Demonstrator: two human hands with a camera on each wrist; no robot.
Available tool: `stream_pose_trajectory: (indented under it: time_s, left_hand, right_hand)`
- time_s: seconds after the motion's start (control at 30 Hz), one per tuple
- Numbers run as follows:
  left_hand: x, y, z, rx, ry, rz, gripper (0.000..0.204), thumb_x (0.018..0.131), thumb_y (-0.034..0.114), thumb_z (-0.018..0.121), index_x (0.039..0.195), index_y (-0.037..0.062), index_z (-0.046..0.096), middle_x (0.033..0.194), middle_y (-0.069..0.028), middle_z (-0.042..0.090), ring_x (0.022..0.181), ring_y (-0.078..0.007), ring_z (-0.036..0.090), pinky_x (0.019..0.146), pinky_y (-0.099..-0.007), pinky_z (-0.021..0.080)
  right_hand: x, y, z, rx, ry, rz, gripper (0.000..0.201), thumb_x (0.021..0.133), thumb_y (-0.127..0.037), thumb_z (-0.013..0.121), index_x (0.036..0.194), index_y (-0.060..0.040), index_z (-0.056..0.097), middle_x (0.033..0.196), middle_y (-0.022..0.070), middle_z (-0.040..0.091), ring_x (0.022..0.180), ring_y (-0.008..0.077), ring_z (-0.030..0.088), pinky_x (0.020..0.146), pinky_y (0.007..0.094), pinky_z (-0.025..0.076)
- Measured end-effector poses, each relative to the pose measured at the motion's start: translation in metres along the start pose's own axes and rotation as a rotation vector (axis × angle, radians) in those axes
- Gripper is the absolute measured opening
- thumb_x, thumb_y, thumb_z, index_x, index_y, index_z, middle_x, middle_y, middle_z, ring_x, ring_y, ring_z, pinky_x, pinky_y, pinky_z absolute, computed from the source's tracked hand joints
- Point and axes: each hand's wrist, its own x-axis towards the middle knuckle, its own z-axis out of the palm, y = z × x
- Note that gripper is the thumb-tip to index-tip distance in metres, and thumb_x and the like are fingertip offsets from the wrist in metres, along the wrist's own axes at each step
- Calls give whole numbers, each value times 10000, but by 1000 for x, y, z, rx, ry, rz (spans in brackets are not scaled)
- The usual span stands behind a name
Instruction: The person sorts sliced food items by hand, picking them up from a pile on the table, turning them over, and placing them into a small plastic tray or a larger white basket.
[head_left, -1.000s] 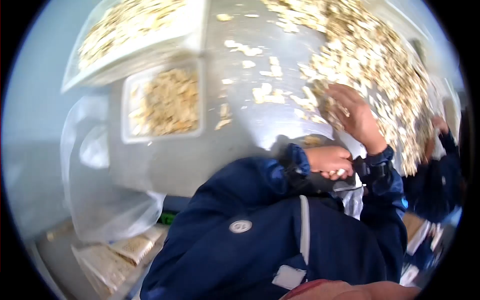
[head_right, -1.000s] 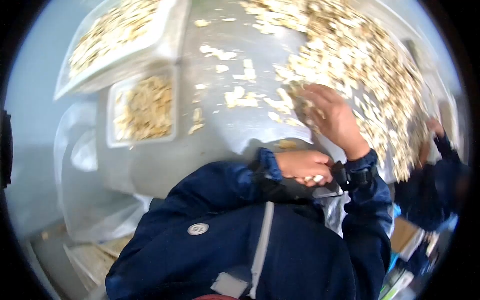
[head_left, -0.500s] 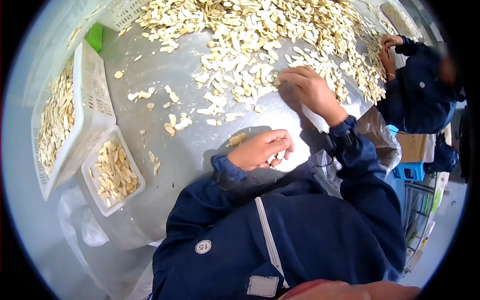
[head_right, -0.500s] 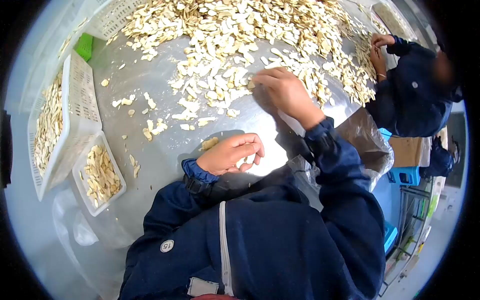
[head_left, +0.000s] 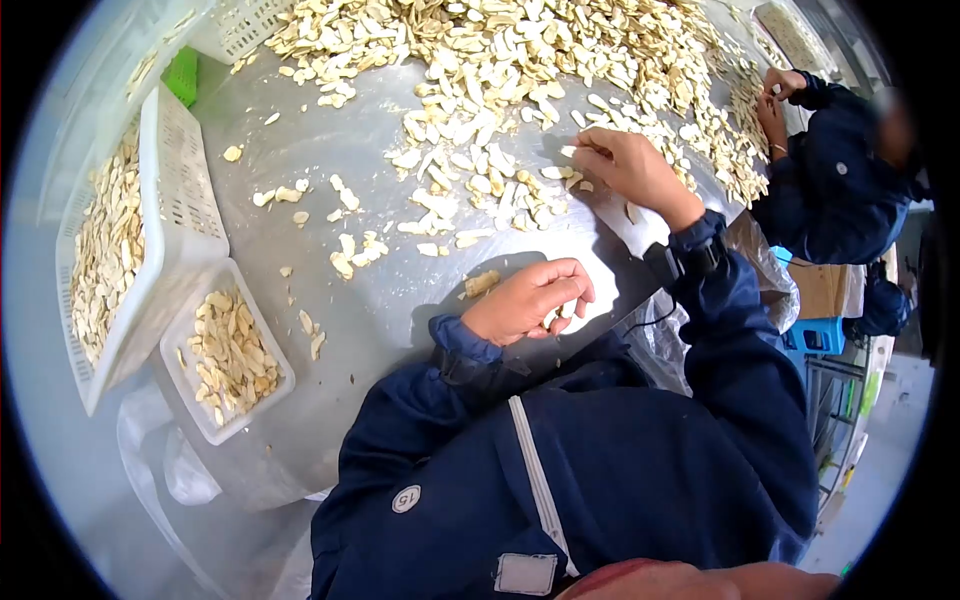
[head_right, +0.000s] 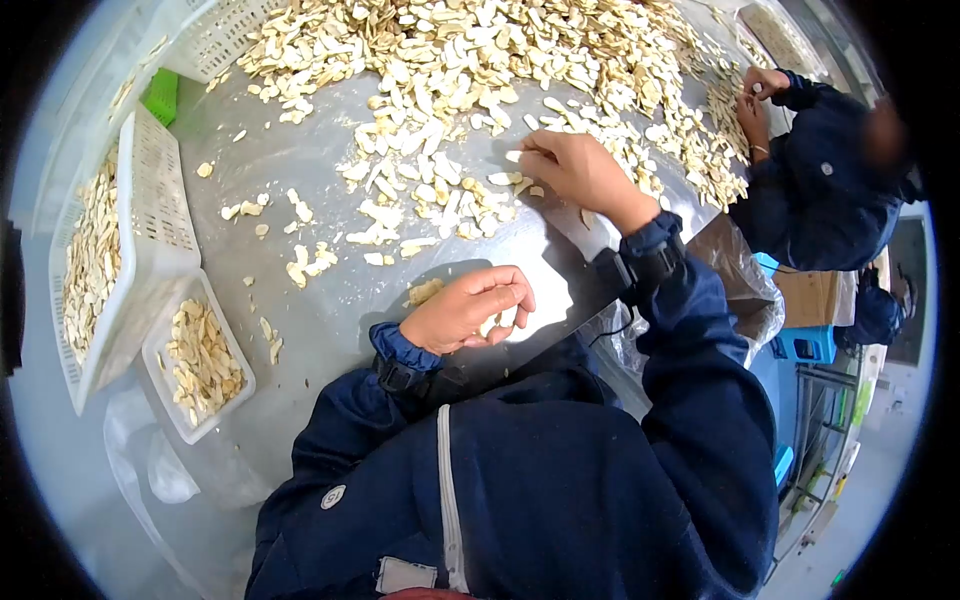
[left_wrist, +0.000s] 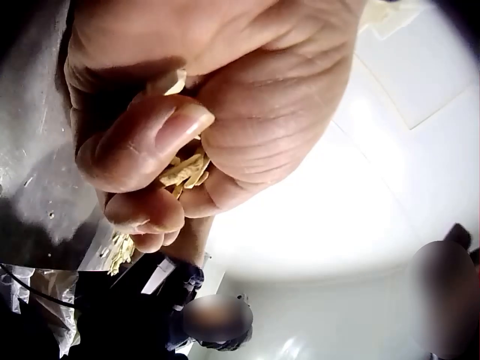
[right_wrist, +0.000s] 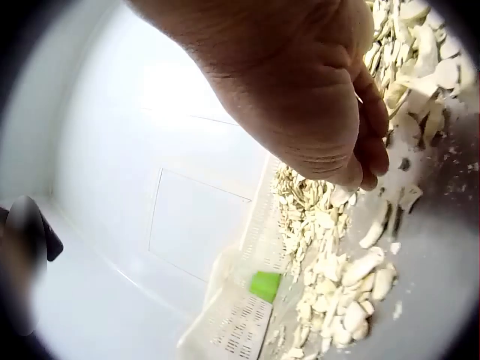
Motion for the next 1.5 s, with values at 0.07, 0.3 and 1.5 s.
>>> stream_pose_trajectory:
  time_s: [0.07,0.3,1.5]
  left_hand:
    - [-1,1,1,-7,16,-15,205,1129,202,476,1095,40,596,958,-61,613,650,-69,522,456,-187,321]
    - [0,2,0,-24,35,-25,202,1127,189,472,1104,35,599,957,-70,611,644,-74,524,451,-191,324]
    - [-3,5,0,-142,14,28,234,1129,229,480,1066,30,587,920,-73,601,664,-100,542,449,-200,309]
  right_hand:
    - [13,-3,-2,149,-60,41,297,1050,-196,615,1281,-41,717,971,128,780,855,222,765,769,328,580]
    - [15,-6,1,347,-47,23,333,1065,-136,549,1346,-29,691,998,128,795,942,174,776,803,308,583]
    - [11,-37,59,-218,328,-445,192,935,-187,690,1113,-143,747,1022,70,713,949,317,693,797,437,577]
